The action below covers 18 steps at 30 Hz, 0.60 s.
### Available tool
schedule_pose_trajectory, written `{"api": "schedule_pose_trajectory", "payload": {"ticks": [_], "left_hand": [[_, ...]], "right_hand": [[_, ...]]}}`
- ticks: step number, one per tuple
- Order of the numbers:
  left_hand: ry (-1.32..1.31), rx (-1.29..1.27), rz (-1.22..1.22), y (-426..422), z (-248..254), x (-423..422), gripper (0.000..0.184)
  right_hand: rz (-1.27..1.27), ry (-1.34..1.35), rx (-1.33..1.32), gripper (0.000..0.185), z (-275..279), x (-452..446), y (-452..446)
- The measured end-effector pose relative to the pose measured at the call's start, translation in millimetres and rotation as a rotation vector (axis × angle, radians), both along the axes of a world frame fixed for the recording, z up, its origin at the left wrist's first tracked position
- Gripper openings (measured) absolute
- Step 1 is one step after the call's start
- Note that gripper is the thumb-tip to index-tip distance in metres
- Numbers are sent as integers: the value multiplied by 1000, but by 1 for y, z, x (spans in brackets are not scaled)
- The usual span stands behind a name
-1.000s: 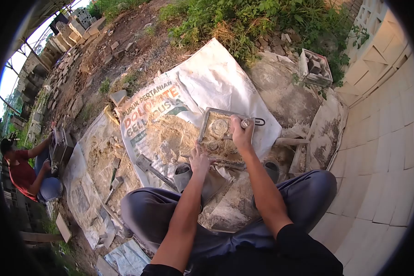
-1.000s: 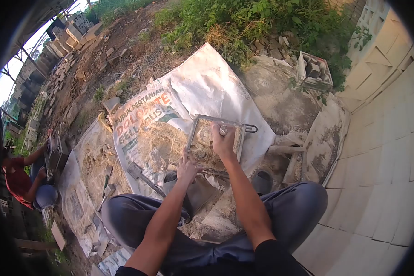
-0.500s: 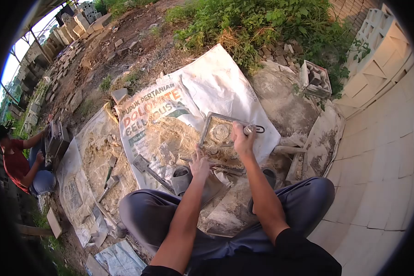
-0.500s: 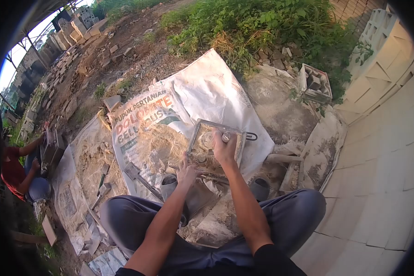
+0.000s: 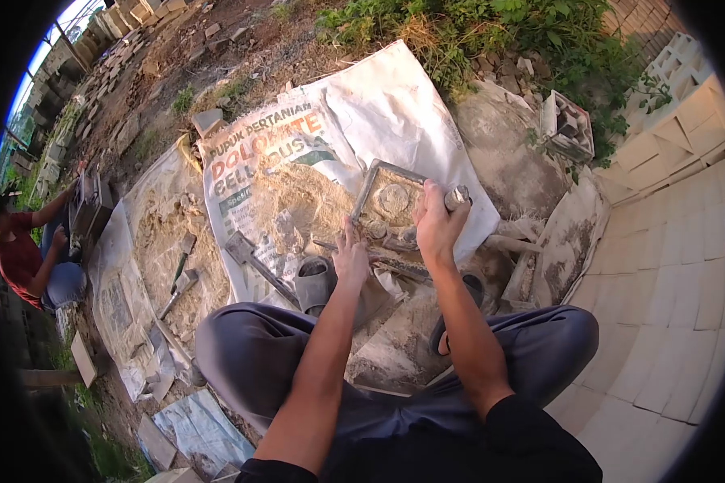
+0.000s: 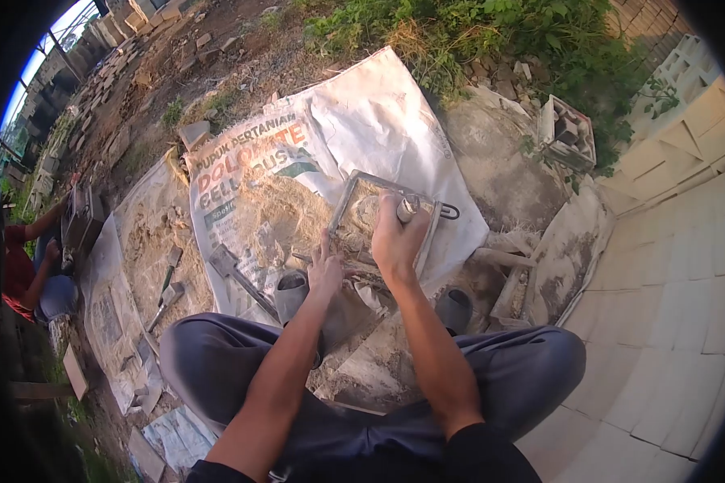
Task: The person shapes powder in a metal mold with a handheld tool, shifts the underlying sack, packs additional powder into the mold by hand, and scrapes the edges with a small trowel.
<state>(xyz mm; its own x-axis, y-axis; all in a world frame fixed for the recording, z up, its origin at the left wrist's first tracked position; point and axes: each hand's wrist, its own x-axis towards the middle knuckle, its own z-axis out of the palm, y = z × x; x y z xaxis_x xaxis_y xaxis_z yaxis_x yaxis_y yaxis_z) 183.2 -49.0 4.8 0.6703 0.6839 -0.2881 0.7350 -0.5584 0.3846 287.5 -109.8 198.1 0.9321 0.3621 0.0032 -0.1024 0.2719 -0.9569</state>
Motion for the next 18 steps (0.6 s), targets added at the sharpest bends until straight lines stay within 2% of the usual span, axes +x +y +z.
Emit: {"api": "schedule_pose_trajectory", "payload": {"ticks": [2, 4, 5, 6, 8, 12, 13, 14, 16, 18], "left_hand": [[4, -7, 2, -1, 5, 0, 46], [76, -62, -8, 0, 16, 2, 51], [68, -70, 6, -1, 21, 1, 45], [51, -75, 5, -3, 22, 2, 45], [70, -61, 19, -1, 16, 2, 44], [77, -39, 16, -2, 15, 3, 45], [95, -60, 25, -1, 15, 4, 45], [96, -62, 15, 0, 16, 4, 45], [119, -102, 17, 2, 22, 6, 45], [119, -91, 11, 1, 18, 8, 44]], "right_hand": [[-8, -57, -51, 35, -9, -4, -6], [58, -202, -63, 34, -51, -3, -15], [140, -313, -106, 35, -87, 1, -21], [139, -329, -112, 35, -79, -1, -26], [169, -157, -51, 35, -67, -4, -29], [37, 53, 108, 33, -5, 3, -41], [47, 8, 63, 33, 0, 7, -45], [37, 8, 61, 33, -14, 8, -48], [105, -259, -74, 34, -61, 14, -56], [89, -278, -84, 33, -66, 12, -59]]}}
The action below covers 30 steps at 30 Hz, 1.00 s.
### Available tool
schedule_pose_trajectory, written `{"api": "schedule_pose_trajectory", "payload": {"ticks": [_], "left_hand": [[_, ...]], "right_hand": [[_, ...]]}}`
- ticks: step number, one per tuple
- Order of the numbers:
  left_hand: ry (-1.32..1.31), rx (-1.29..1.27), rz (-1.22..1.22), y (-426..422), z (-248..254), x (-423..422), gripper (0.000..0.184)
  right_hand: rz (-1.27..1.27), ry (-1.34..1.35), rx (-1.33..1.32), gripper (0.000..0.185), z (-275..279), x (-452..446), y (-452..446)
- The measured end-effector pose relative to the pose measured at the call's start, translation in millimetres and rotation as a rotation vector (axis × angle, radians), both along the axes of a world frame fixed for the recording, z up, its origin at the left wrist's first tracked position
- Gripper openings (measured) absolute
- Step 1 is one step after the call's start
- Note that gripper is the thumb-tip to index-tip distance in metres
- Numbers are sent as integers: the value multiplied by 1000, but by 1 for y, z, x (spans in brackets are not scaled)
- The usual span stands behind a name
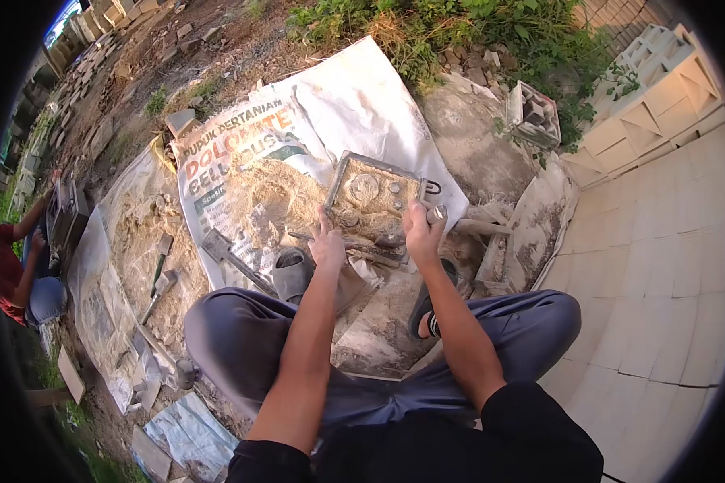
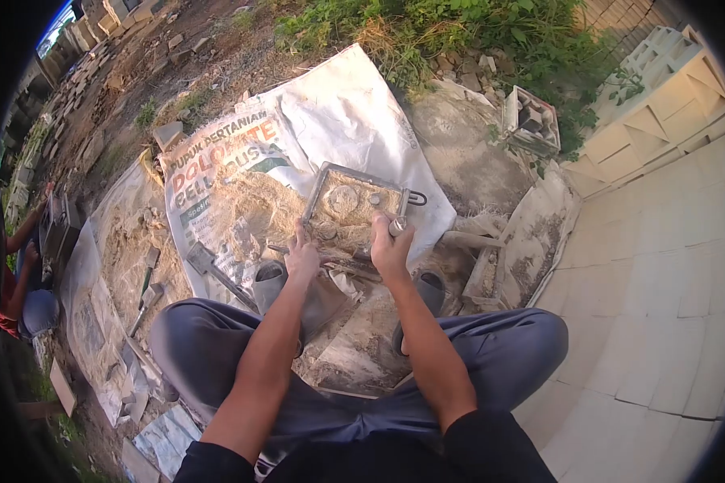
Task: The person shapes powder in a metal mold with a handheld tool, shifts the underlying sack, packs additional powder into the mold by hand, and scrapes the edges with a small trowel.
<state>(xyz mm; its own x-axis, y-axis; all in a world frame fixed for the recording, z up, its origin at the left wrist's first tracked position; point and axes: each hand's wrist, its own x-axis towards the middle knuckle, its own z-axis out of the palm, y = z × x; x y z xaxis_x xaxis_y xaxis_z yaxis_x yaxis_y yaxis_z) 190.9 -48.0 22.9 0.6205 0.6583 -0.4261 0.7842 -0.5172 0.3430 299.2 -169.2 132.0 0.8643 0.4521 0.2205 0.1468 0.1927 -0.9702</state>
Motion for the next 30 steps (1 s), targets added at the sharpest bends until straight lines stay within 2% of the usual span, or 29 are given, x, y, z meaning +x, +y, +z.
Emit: {"api": "schedule_pose_trajectory", "payload": {"ticks": [3, 6, 8, 11, 15, 17, 20, 22, 23, 24, 25, 27, 30], "left_hand": [[-74, 64, 7, 0, -13, -2, 43], [-55, 43, -37, 2, -8, -5, 51], [-44, 30, -44, 5, -11, -6, 49], [-52, -7, -28, 5, -13, -3, 47], [-2, 38, -28, -1, -6, -6, 46], [12, 46, -18, 3, -4, 1, 45], [-67, -5, 17, 4, -12, 0, 45], [-40, -23, 10, 7, -13, -2, 46], [-35, -42, 3, 6, -11, -1, 46], [-47, -31, -2, 3, -11, -1, 46], [-56, -12, -2, 3, -11, -1, 47], [-56, -5, 16, 2, -12, -1, 47], [-21, 4, -5, 4, -9, 0, 47]], "right_hand": [[-37, 306, 132, 31, 15, 7, -2], [1, 339, 205, 32, 61, 25, -5], [-3, 332, 170, 34, 59, 29, -6], [0, 115, 62, 33, -11, 17, -7], [-19, 185, 25, 34, 9, 19, -8], [-21, 275, 60, 37, 40, 24, -9], [18, 245, 129, 37, 79, 32, -13], [42, 238, 150, 36, 41, 28, -13], [4, 127, 85, 36, 1, 23, -12], [-37, 2, 29, 36, -16, 20, -11], [-35, -22, 53, 36, -8, 22, -7], [-71, 186, 29, 35, 1, 15, -6], [-99, 247, 51, 34, 48, 11, 2]]}}
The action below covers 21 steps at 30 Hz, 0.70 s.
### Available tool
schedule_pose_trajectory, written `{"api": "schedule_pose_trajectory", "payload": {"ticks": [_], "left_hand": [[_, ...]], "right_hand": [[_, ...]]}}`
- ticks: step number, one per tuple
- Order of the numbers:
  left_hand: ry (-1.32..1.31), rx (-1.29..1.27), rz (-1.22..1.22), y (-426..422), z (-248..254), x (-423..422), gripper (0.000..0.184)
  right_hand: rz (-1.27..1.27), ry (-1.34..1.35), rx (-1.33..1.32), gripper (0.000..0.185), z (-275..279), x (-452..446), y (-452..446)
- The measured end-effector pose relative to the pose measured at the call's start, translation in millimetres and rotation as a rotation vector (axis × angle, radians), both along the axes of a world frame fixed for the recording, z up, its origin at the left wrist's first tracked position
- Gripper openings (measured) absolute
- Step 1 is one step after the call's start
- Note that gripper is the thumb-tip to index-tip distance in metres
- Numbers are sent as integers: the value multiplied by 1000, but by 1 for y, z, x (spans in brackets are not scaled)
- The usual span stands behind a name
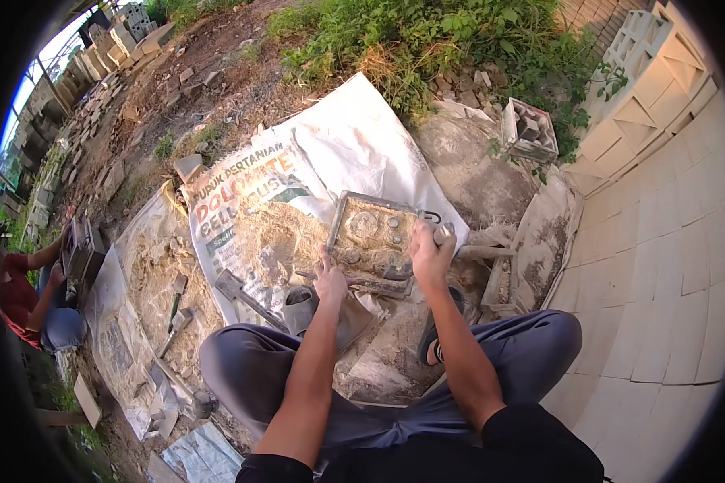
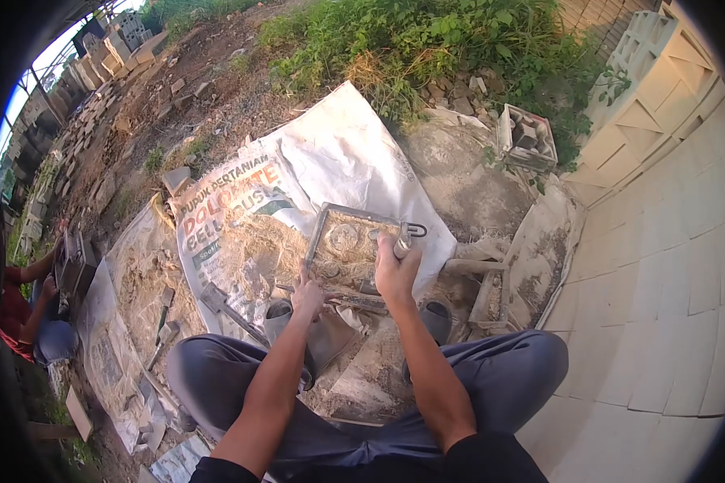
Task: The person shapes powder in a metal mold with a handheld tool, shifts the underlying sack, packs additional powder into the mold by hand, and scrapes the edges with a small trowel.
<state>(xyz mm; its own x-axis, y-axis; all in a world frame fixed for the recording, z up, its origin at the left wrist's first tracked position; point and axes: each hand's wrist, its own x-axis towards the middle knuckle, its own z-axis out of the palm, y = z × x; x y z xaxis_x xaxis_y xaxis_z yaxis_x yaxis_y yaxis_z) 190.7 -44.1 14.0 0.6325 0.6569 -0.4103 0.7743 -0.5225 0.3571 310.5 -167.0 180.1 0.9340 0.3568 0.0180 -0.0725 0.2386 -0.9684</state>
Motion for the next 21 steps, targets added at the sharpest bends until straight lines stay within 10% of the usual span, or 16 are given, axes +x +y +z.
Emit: {"api": "schedule_pose_trajectory", "payload": {"ticks": [21], "left_hand": [[-66, 36, 48, -8, -1, -9, 41]], "right_hand": [[39, -290, -115, 26, -52, -27, 39]]}}
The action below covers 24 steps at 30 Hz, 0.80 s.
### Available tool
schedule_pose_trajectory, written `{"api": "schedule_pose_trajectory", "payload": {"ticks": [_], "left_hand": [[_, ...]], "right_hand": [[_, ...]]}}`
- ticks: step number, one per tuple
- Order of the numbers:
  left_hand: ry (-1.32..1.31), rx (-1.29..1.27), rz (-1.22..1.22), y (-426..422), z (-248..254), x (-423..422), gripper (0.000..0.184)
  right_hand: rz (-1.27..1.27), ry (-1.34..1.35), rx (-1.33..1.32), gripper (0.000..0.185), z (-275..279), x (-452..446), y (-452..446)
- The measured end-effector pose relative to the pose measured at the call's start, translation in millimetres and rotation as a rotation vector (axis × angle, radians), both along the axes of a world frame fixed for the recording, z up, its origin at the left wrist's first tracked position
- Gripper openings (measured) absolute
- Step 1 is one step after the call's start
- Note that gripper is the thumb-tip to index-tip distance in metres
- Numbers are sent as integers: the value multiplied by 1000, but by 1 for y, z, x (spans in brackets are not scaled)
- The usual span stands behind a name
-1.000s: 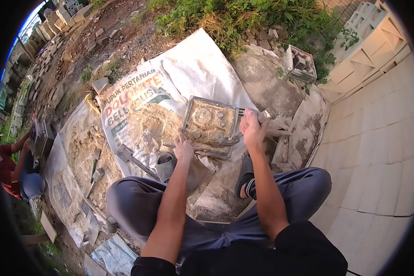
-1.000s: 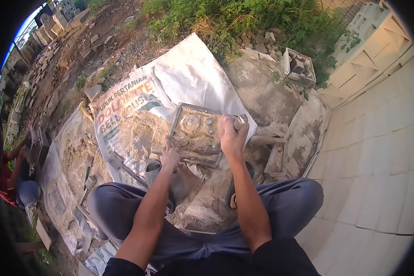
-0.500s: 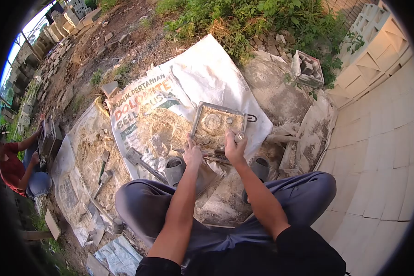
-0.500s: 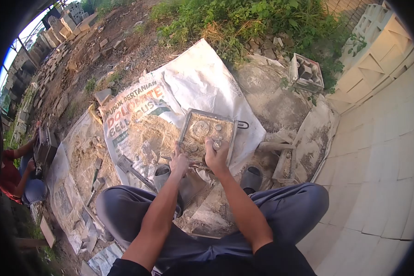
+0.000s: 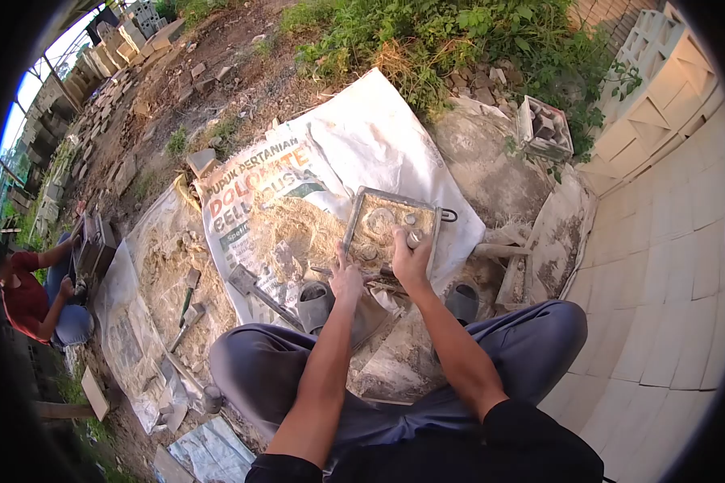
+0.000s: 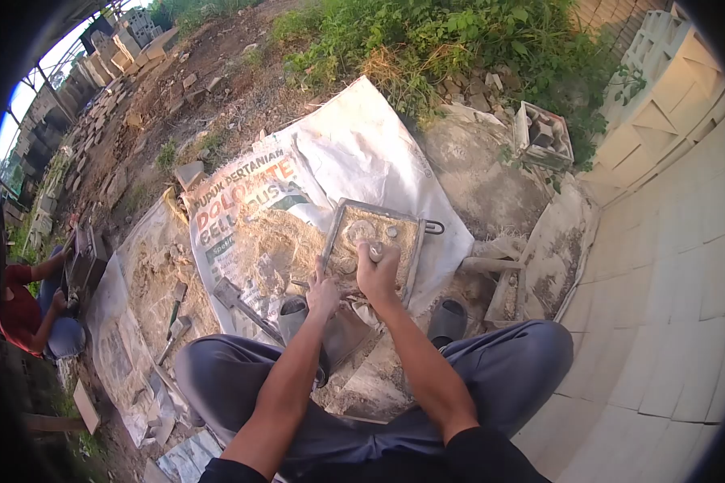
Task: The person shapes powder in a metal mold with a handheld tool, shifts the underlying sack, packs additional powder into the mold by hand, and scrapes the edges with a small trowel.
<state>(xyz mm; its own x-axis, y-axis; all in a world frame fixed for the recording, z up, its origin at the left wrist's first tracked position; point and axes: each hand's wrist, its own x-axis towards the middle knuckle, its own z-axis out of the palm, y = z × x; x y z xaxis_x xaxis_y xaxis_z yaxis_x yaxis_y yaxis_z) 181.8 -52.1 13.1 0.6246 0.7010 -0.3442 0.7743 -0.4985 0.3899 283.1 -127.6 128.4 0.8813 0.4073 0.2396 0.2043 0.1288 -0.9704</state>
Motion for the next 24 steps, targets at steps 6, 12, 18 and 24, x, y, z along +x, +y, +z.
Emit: {"api": "schedule_pose_trajectory", "payload": {"ticks": [6, 12, 18, 24], "left_hand": [[-52, -50, 12, 6, -6, 2, 38], [-3, -34, -32, 7, -2, 3, 43], [-68, 39, -46, 8, -12, 0, 42], [-29, 6, -51, 7, -5, 0, 46]], "right_hand": [[-93, 158, 133, 30, 90, 34, -6], [-229, 283, 447, 29, 77, 75, -4], [-128, 283, 372, 27, 71, 91, 4], [-40, 3, 63, 29, -6, 78, 21]]}}
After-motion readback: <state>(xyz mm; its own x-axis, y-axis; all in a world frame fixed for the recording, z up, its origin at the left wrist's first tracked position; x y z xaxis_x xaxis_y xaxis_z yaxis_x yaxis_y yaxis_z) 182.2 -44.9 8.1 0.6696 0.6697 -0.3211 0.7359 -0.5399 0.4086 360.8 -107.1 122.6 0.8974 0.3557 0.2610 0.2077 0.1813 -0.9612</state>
